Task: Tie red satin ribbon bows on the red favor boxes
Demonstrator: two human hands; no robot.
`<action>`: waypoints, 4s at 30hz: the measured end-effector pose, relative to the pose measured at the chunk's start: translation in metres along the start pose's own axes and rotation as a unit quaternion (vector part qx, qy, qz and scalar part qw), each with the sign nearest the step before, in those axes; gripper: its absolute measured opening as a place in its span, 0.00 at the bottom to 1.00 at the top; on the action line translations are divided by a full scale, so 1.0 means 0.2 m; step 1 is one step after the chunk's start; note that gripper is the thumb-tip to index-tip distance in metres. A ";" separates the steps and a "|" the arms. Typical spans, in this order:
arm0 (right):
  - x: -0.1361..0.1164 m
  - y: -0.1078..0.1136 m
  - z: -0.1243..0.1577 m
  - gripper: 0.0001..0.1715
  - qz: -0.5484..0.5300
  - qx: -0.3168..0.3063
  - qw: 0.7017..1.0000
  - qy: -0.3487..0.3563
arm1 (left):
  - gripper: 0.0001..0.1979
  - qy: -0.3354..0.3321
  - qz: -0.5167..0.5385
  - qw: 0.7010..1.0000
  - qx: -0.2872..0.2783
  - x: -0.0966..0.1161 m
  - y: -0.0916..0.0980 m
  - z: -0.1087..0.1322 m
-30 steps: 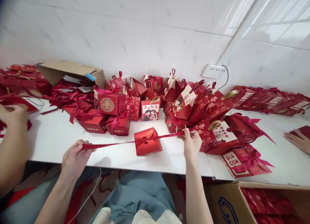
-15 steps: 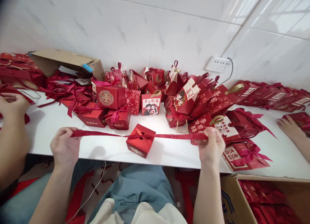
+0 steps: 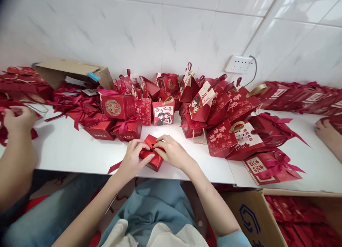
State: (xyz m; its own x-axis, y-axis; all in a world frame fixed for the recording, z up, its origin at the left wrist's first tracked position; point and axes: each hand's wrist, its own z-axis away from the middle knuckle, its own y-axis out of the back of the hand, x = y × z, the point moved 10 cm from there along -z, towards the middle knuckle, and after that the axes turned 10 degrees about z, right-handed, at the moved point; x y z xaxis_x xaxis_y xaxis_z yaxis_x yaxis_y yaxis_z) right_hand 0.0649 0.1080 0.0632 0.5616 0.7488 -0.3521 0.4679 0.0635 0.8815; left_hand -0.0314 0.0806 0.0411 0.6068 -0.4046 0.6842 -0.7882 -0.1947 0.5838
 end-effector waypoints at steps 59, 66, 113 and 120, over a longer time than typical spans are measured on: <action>0.26 -0.05 0.15 0.22 -0.674 0.146 0.701 -0.182 | 0.03 0.175 0.197 0.932 0.248 -0.26 0.24 0.01; 0.33 0.03 0.23 0.17 -0.705 0.231 0.642 -0.192 | 0.03 0.185 0.307 0.872 0.333 -0.36 0.30 0.11; 0.56 0.06 0.49 0.15 -0.483 0.149 0.791 -0.345 | 0.06 0.250 0.391 0.811 0.355 -0.68 0.75 0.24; 0.36 0.29 0.15 0.09 -0.622 0.223 0.733 -0.164 | 0.05 0.078 0.576 0.780 0.231 -0.24 0.66 -0.15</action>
State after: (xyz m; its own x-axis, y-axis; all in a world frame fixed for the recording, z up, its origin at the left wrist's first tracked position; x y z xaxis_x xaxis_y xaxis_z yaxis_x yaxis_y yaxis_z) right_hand 0.1524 0.1454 0.0793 -0.3890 0.0919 -0.9166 0.8924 0.2849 -0.3501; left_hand -0.1614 0.1011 0.0974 -0.5556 -0.4418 0.7043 -0.7507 -0.0977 -0.6534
